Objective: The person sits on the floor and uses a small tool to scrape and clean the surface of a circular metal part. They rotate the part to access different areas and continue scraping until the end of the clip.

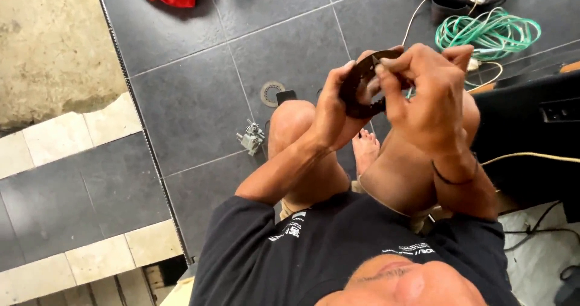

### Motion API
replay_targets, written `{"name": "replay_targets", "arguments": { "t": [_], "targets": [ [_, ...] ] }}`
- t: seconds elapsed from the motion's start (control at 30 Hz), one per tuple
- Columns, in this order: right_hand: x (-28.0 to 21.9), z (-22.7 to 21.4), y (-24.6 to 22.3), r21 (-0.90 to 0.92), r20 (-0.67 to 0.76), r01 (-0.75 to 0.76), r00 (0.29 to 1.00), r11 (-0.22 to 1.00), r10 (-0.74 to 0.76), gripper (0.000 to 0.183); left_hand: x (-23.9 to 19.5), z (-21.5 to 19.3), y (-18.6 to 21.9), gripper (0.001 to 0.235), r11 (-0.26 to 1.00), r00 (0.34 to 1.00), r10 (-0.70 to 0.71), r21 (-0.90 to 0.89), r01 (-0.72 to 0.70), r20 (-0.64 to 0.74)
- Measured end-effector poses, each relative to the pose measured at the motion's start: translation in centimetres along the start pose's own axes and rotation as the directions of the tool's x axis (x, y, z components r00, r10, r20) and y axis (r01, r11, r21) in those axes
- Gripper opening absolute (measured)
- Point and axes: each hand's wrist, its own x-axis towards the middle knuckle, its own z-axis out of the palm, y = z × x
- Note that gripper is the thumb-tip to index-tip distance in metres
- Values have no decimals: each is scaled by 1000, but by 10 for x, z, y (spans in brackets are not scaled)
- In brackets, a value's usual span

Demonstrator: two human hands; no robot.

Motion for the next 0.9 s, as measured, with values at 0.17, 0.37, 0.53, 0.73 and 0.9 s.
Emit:
{"name": "replay_targets", "arguments": {
  "t": [0.17, 0.37, 0.53, 0.73, 0.9],
  "targets": [
    [0, 1, 1, 17, 10, 54, 998, 998, -55, 14, -1, -4, -3, 53, 991, 993, 31, -132, -16, 112],
    [-4, 3, 2, 53, 64, 34, 997, 998, -38, 9, 0, 4, 0, 53, 992, 995, 10, -127, 3, 101],
    [-2, 3, -3, 2, 16, 61, 998, 998, -61, 10, 2, -3, -3, 51, 990, 994, -14, -136, 29, 110],
    [-5, 2, 1, -4, 25, 56, 998, 998, -56, 12, -1, 1, -1, 51, 992, 996, -36, -120, 46, 86],
    [-6, -3, 9, -9, 56, 10, 998, 1000, -10, 12, 1, 5, -1, 35, 995, 995, -85, -57, 81, -58]
  ]
}}
